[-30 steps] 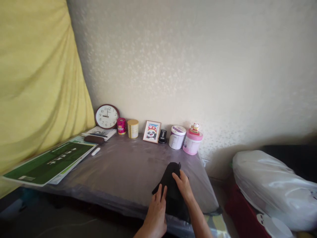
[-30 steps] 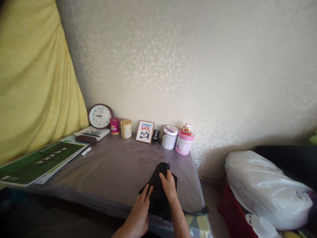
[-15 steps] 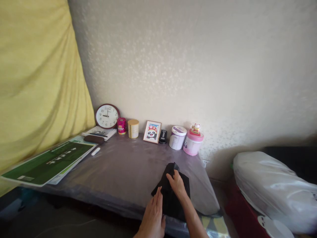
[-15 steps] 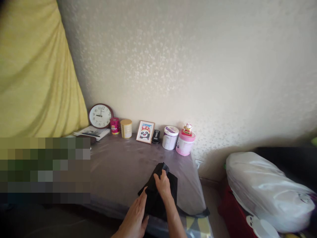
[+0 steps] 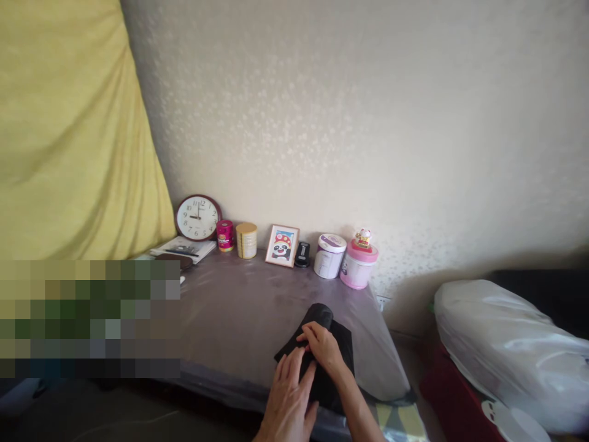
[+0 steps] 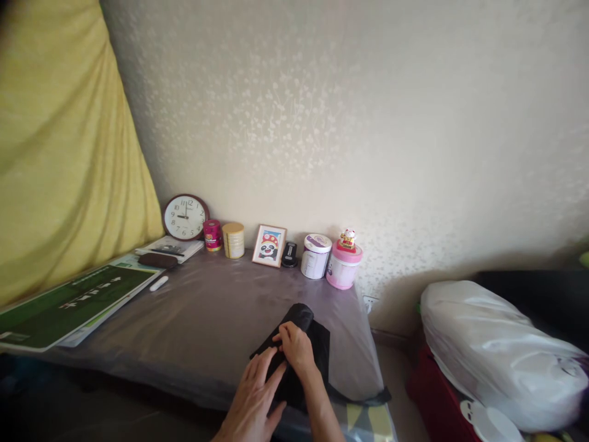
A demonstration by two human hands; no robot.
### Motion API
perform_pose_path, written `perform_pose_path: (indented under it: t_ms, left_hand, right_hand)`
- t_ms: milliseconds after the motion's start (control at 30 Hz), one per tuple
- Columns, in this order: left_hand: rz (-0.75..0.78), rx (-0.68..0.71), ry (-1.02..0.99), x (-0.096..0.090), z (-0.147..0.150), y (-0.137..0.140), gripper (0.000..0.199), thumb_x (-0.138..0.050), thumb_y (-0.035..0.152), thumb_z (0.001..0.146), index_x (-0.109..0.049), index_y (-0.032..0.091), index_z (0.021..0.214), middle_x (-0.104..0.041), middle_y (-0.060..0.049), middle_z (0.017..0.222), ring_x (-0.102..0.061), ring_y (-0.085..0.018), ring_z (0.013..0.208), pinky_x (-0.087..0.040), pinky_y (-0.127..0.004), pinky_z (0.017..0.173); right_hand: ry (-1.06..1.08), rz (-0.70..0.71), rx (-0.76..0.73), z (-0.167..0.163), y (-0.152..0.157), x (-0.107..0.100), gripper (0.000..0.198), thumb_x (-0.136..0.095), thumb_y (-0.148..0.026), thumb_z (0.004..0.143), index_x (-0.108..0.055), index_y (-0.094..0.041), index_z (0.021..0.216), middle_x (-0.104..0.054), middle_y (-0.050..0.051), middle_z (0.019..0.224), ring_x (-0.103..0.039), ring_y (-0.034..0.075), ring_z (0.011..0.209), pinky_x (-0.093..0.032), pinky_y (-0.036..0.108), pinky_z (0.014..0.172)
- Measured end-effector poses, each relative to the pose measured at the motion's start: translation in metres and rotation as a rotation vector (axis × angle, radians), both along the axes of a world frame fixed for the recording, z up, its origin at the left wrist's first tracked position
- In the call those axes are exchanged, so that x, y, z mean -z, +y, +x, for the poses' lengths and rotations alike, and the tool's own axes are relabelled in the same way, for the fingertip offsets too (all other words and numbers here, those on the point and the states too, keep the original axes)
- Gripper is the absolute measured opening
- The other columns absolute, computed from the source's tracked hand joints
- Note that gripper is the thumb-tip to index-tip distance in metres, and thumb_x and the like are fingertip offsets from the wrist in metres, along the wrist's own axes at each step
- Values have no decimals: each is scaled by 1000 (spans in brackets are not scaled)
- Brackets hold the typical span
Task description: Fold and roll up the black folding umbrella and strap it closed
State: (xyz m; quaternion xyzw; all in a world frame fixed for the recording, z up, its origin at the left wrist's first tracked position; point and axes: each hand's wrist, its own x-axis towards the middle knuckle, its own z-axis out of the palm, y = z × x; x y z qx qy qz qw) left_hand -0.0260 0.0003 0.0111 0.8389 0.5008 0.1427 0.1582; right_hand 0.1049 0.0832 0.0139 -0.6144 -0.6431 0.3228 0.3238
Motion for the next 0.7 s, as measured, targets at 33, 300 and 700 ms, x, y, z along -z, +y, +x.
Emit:
perform_pose_path:
  t_ms: [33, 300, 700]
  left_hand:
    - [-19, 7, 6, 1, 2, 2, 68, -47, 23, 72, -30, 24, 138, -17, -8, 146, -17, -26, 134, -15, -43, 111]
    - [-114, 23, 94, 24, 9, 15, 78, -39, 7, 68, -13, 7, 141, 0, -14, 147, -4, -23, 136, -16, -38, 112]
    - [-256, -61, 38, 18, 13, 17, 89, -43, 1, 59, -8, 10, 141, -1, -8, 147, -6, -23, 136, -15, -34, 112]
  right_hand:
    - [-15, 10, -12, -1, -2, -1, 26, -38, -34, 87, -57, -18, 82, -68, 0, 81, -59, 10, 56, -44, 22, 62]
    - [-118, 422, -124, 7, -26, 13, 30, -39, -33, 90, -64, -21, 101, -64, 6, 94, -57, 17, 92, -44, 29, 84]
    - [-321, 534, -149, 41, 48, 43, 33, -34, -29, 92, -66, -22, 96, -62, 4, 108, -44, 20, 119, -19, 46, 105]
